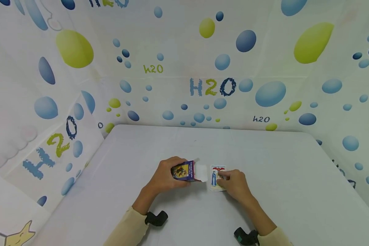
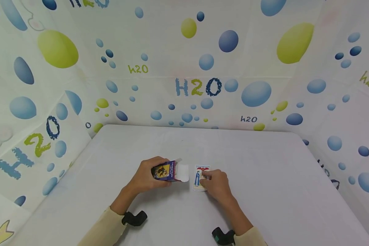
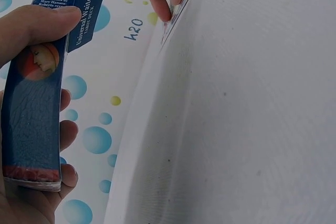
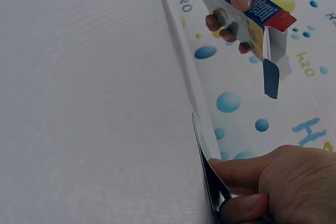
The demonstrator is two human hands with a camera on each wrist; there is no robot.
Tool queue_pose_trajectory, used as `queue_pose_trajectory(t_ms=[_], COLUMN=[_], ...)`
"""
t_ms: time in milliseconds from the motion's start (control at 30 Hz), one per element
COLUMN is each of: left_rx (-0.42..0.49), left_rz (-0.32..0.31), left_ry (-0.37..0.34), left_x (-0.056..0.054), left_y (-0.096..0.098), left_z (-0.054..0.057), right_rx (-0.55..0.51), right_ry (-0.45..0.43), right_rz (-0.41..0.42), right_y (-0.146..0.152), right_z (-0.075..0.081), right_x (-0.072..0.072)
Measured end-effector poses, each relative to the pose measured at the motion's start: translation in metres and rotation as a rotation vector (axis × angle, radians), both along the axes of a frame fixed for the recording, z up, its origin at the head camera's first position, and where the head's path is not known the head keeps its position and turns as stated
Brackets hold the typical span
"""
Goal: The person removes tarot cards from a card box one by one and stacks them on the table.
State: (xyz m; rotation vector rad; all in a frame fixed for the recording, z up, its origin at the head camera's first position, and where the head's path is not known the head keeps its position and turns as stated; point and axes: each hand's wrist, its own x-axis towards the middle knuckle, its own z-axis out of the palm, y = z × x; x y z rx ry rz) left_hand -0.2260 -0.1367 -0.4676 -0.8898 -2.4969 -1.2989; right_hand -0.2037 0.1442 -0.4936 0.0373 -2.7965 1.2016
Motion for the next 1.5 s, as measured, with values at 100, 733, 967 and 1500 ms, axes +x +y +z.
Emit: queue_pose_trajectory(t_ms=[100,733,967,1500], left_rx=[0.001,-0.001,-0.001,0.024], left_rz=[0.003,-0.002,-0.002,-0.002], left_ry=[0.005,-0.003,0.000,0.022], left_x=[-0.0001,-0.0005,-0.0017,-0.0012], left_y=[0.0000,0.0011,0.0004,0.0020], left_z=[-0.0001,-0.0005,-0.0024,-0.0032], right_rx=[0.108,0.179,0.110,0.047], right_ry=[0.004,0.033,0.022,0.077], right_rz=[0.021,0.102,0.085,0.080], right_y=[-0.0009,0.0044,0.0046,0.0039], right_z=[0.0029,0.0066,0.0046,0.0104], right_x=[0.0015,0.0053,0.0048,0.0064])
